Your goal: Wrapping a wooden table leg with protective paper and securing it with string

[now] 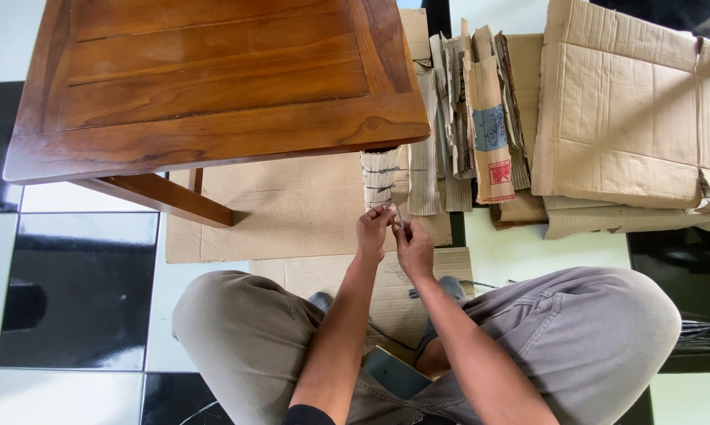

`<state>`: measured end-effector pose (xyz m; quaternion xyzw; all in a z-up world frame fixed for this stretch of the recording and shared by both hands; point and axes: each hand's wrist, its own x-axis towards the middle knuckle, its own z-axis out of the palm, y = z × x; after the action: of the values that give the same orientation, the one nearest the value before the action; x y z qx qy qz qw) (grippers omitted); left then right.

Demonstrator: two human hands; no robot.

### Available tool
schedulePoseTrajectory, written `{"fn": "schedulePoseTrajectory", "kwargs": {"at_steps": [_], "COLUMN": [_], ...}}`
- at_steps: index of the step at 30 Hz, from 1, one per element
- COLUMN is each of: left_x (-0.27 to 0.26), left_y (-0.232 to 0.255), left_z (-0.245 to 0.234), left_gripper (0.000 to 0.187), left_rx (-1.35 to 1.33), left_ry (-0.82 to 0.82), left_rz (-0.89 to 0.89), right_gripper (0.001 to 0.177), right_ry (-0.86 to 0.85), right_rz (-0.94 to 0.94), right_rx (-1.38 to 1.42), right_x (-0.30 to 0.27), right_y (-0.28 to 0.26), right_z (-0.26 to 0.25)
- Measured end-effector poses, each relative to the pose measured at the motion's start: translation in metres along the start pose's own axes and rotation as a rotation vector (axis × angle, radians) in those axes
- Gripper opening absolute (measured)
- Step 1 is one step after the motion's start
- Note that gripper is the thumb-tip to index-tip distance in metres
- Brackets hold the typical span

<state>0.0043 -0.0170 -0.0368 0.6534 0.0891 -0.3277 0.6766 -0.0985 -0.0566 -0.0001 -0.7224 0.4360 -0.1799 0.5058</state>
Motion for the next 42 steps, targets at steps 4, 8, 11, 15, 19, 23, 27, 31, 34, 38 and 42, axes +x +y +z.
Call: {"fn": "schedulePoseTrajectory", "kwargs": {"at_steps": [4,8,11,15,19,23,27,31,34,38,42], "left_x": [-0.010,-0.001,0.006,0.015,0.018,-0.002,-0.009,-0.010,-0.023,-0.038,-0.037], "left_y": [-0.006,-0.037,-0.067,-0.110,-0.136,-0.126,-0.126,-0.137,-0.130,-0.117,-0.122], "left_z": [-0.003,-0.019,-0.032,-0.043,-0.040,-0.023,-0.010,0.003,0.014,0.027,0.030], "left_gripper": [0.014,0.014,0.016,0.020,0.018,0.021,0.023,0.023,0.021,0.023,0.024], "left_rx": [0.095,0.303,0.435,0.667,0.792,0.860,0.841,0.921,0.933,0.935,0.975], "left_ry": [0.029,0.071,0.099,0.094,0.059,-0.019,-0.114,-0.163,-0.186,-0.221,-0.227], "left_rz": [0.045,0.079,0.041,-0.037,-0.048,-0.027,-0.011,0.000,0.011,0.004,-0.005], "right_gripper": [0.016,0.013,0.014,0.016,0.016,0.022,0.025,0.026,0.027,0.036,0.057], "right_ry": [-0.037,-0.073,-0.112,-0.134,-0.110,-0.097,-0.081,-0.055,-0.066,0.060,0.183], "right_rz": [0.024,0.052,0.076,0.136,0.186,0.280,0.407,0.467,0.497,0.508,0.651], "right_rx": [-0.039,-0.136,-0.214,-0.188,-0.219,-0.282,-0.356,-0.346,-0.387,-0.414,-0.385], "right_x": [-0.002,-0.004,-0.009,-0.017,-0.016,-0.015,-0.014,-0.022,-0.026,-0.024,-0.017], "right_y": [0.019,0.038,0.051,0.062,0.084,0.097,0.122,0.151,0.156,0.161,0.164], "right_z": [-0.001,-0.003,-0.007,-0.020,-0.037,-0.062,-0.082,-0.092,-0.102,-0.121,-0.153]}}
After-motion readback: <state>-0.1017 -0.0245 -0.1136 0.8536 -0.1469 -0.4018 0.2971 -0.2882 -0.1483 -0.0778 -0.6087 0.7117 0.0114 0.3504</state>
